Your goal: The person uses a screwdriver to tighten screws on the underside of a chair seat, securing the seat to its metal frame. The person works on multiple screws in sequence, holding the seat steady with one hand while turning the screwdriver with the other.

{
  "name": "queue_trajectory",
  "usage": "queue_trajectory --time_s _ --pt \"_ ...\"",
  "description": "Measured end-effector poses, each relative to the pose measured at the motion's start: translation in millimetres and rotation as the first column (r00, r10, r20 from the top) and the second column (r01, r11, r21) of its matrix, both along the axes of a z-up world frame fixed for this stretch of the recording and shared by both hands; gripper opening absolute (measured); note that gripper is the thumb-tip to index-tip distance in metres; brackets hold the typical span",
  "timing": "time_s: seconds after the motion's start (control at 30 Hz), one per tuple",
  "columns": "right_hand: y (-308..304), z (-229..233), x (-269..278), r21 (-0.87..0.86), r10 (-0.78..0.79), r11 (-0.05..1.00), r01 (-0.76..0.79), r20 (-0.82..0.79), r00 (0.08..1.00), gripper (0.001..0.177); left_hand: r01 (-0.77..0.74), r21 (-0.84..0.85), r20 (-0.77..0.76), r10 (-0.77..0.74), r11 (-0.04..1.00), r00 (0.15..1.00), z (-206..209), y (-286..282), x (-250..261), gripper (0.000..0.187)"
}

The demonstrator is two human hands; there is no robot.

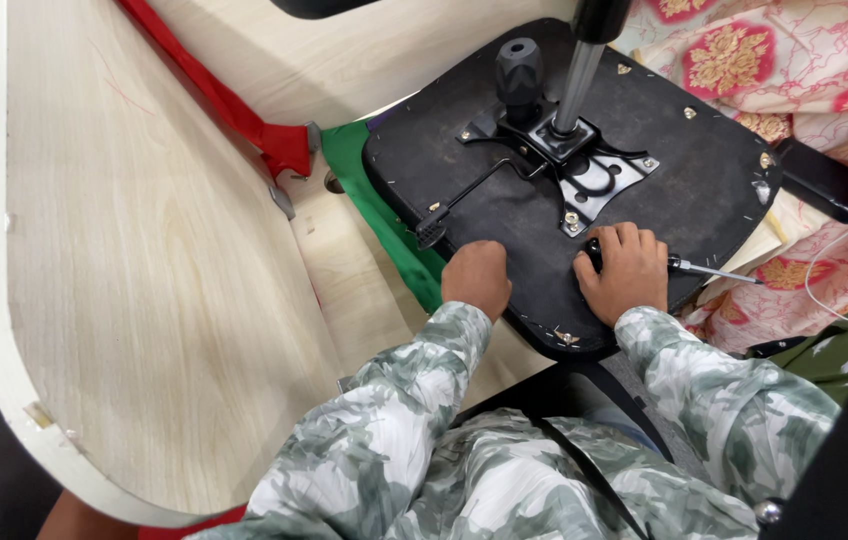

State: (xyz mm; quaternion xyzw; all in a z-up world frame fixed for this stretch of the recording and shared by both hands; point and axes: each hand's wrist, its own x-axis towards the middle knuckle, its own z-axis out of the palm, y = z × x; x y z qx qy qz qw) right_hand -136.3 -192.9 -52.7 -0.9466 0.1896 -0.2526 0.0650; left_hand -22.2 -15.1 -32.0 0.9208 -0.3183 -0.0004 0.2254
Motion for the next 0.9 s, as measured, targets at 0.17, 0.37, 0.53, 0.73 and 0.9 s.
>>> queue_trajectory --time_s 0.17,0.37,0.53,0.73,0.9 --pt "-0.2 1.8 0.8 -0.016 0.011 1.0 -0.011 0.006 1.0 0.031 0.009 -0.063 -0.095 -0.015 0.998 0.995 8.6 6.7 5.2 0.015" --pt "-1.5 1.9 -1.8 -0.001 0.031 1.0 -0.031 0.035 0.999 0.027 -0.149 -0.048 -0.13 0.142 0.988 0.981 10.5 4.2 -9.9 0.018" --pt "-2.2 4.2 -3.5 0.009 0.049 0.999 -0.049 0.047 0.998 0.028 -0.128 -0.079 0.057 0.133 0.989 0.989 -1.9 -1.0 -24.7 0.005" --pt "-5.7 5.3 -4.5 -0.007 0.069 0.998 -0.069 0.024 0.997 0.03 -0.047 -0.134 0.094 0.06 0.99 0.994 -12.4 4.9 -17.5 0.003" --pt "-9.4 5.9 -5.9 0.023 0.089 0.996 -0.089 -0.023 0.996 0.031 0.094 -0.236 0.084 -0.076 0.967 0.994 -13.7 16.5 -8.1 0.006"
